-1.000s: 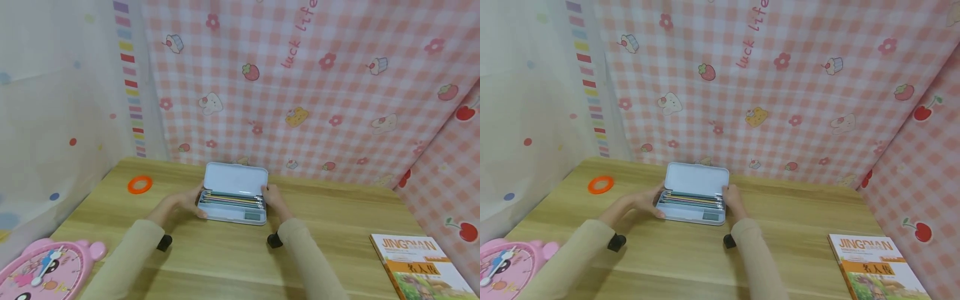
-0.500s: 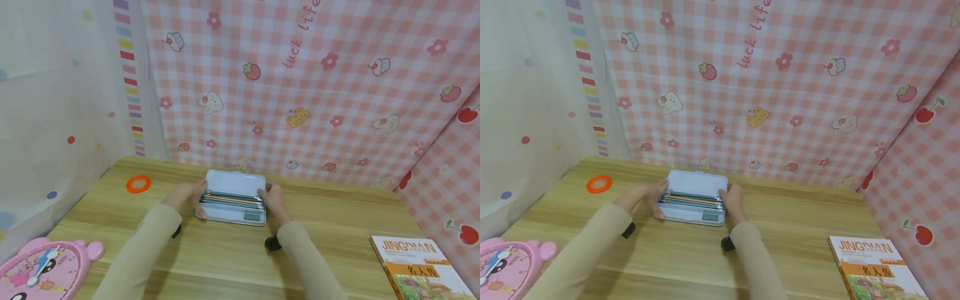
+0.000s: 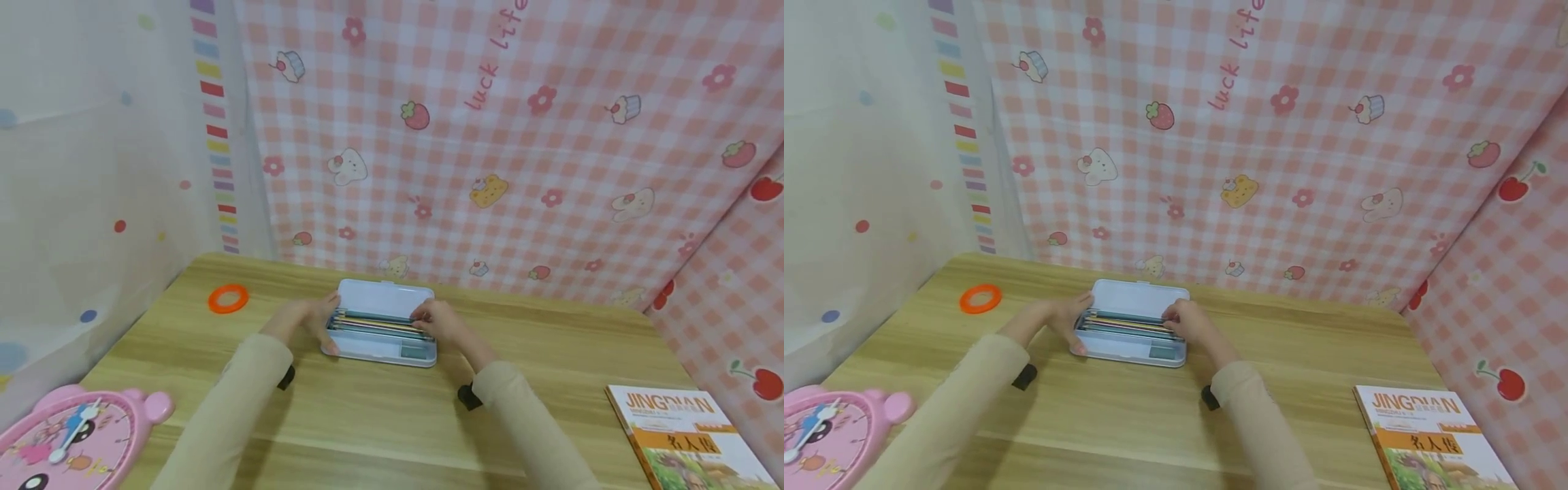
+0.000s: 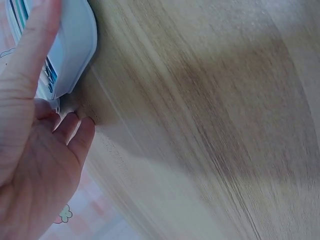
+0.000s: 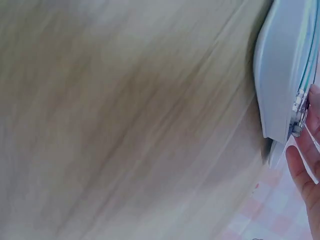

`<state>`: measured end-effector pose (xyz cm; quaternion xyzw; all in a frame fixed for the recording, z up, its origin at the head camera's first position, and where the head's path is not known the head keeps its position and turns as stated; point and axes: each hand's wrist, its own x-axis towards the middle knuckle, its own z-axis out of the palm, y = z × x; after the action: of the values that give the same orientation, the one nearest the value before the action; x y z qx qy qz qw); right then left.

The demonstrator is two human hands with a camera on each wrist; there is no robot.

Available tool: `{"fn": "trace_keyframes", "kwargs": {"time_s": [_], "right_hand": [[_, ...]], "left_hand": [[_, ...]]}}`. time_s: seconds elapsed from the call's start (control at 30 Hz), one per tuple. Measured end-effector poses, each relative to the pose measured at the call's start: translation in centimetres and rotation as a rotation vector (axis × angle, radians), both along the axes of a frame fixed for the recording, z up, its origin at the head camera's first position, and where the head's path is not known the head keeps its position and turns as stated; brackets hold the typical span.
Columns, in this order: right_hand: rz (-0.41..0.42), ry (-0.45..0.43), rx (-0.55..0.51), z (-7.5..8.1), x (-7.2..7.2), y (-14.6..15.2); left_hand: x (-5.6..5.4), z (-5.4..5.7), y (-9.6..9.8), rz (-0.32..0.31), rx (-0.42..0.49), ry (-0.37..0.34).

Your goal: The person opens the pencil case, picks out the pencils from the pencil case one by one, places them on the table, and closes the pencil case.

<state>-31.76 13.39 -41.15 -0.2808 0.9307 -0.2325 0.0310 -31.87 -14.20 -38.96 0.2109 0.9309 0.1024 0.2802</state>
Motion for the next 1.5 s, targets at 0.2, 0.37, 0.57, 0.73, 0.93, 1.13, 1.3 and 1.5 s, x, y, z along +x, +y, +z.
{"fn": "trace_keyframes", "kwargs": {"time_s": [0.2,0.37,0.57,0.73,0.93,1.13,1.3,1.5], "right_hand": [[0.128,0.209,0.267,0.6,0.1,-0.1],[0.211,0.417,0.433,0.8,-0.1,-0.7],[0.231,0.480,0.532,1.0,-0.4,-0.7],[0.185,0.457,0.484,1.4,-0.5,0.6],[0.164,0.495,0.509,1.9,-0.7,3.8],[0.083,0.426,0.507,2.5,-0.4,8.5],[0.049,0.433,0.511,2.6,-0.2,11.9],[0.013,0.396,0.549,1.9,0.8,14.5]], "left_hand": [[-0.2,0.1,0.5,0.007,-0.002,-0.003],[-0.3,0.5,0.6,0.021,-0.001,-0.002],[-0.4,0.2,0.1,0.036,0.017,-0.024],[-0.4,0.3,-0.1,0.043,0.021,-0.025],[-0.3,0.4,-0.4,0.051,0.022,-0.027],[-0.2,0.3,-0.6,0.053,0.034,-0.036],[0.0,0.3,-0.5,0.062,0.031,-0.040],[0.1,0.0,-0.2,0.047,0.029,-0.035]]}}
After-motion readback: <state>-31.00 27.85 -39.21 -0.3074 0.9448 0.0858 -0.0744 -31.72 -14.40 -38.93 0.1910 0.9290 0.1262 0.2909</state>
